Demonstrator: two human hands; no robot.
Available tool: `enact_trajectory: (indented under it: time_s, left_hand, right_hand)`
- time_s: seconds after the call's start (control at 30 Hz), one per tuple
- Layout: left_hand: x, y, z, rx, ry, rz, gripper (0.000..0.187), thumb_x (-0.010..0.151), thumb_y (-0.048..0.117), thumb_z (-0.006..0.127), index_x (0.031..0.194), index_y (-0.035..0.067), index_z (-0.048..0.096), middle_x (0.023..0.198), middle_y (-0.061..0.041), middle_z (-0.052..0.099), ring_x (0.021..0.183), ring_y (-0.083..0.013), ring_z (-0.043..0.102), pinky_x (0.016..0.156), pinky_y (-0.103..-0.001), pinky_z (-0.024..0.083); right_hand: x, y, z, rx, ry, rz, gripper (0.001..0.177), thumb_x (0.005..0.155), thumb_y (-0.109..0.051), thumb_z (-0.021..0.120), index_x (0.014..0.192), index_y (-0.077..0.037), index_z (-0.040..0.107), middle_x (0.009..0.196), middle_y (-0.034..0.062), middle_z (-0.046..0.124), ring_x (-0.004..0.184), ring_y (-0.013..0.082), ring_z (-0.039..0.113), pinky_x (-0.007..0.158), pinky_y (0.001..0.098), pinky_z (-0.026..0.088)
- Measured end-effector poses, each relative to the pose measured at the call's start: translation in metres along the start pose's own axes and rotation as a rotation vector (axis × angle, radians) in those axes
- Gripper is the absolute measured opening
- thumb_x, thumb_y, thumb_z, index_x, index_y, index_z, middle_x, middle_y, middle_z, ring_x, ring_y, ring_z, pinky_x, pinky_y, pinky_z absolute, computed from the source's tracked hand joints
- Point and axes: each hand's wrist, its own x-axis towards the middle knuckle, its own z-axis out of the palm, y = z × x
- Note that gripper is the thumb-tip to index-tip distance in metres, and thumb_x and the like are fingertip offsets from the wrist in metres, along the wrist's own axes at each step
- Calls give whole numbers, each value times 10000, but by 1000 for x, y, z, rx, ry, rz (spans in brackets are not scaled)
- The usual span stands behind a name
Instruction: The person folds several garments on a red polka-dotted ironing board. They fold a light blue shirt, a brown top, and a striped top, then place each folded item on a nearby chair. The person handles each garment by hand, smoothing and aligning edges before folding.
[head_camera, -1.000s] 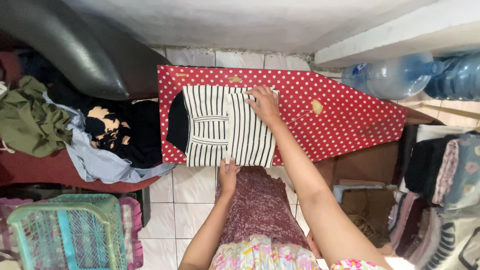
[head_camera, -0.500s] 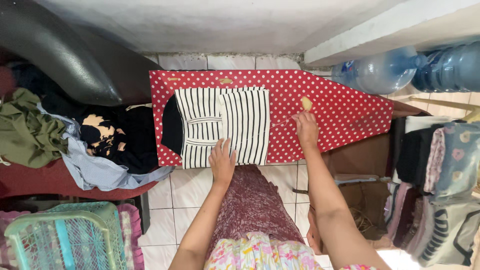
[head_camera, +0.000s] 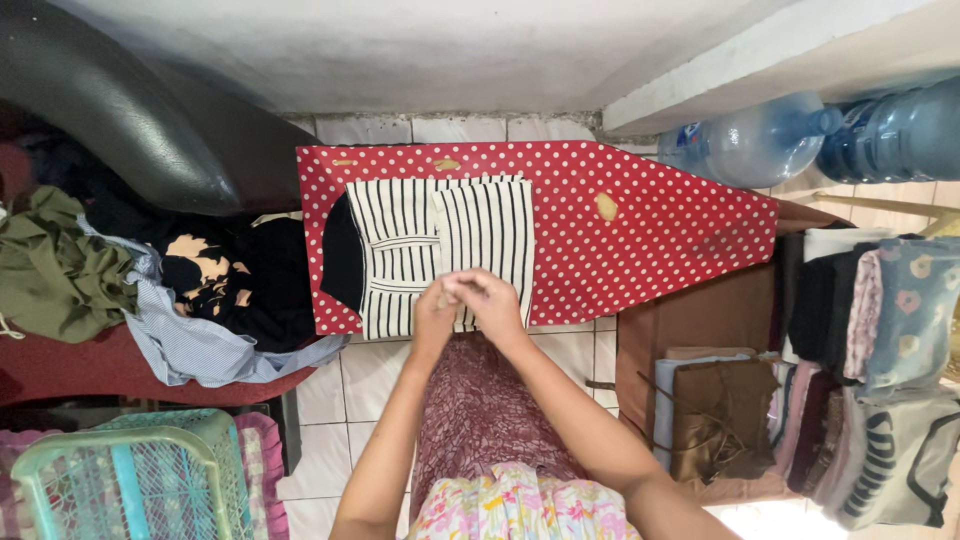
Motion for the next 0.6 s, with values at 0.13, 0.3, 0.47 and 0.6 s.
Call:
enact_trajectory:
  time_s: [0.13,0.3,0.47,0.6]
  left_hand:
    - [10,-11,-31,133,183,-192,226,1028,97,646,1248,90,700,1015,-126,745,935,-211,678,825,-329,553]
    - [18,-4,-33,527,61,107,401,886,129,739,1277,110,651,1167,-111,738,1147,-262,655,1005,-433,517]
    - [18,-7,4,996,-56,327,578,980,161,614,1537,136,462,1640,-170,378,1528,-357,299,1222,-590,212]
    - [21,-33,33,1213,-57,367,613,1036,443,535,1600,272,363,1679,-99,257,1548,-344,230,1200,-610,203]
  right_hand:
    - [30,37,-22,-146,138,122,146,968,-131,706,1088,-68,759,1008,34,753,888,111,681,825,264,568]
    - [31,85,-79,-402,346,1,152,960,-134,686,1089,-88,752,1052,47,733,931,149,666,843,281,518]
    - [24,97,-101,-529,519,-47,285,952,-124,708,1222,-55,646,1136,144,635,982,223,659,820,324,550]
    - [29,101,-91,-505,454,326,591,924,-207,752,1424,-76,466,1046,150,684,905,252,681,817,360,541]
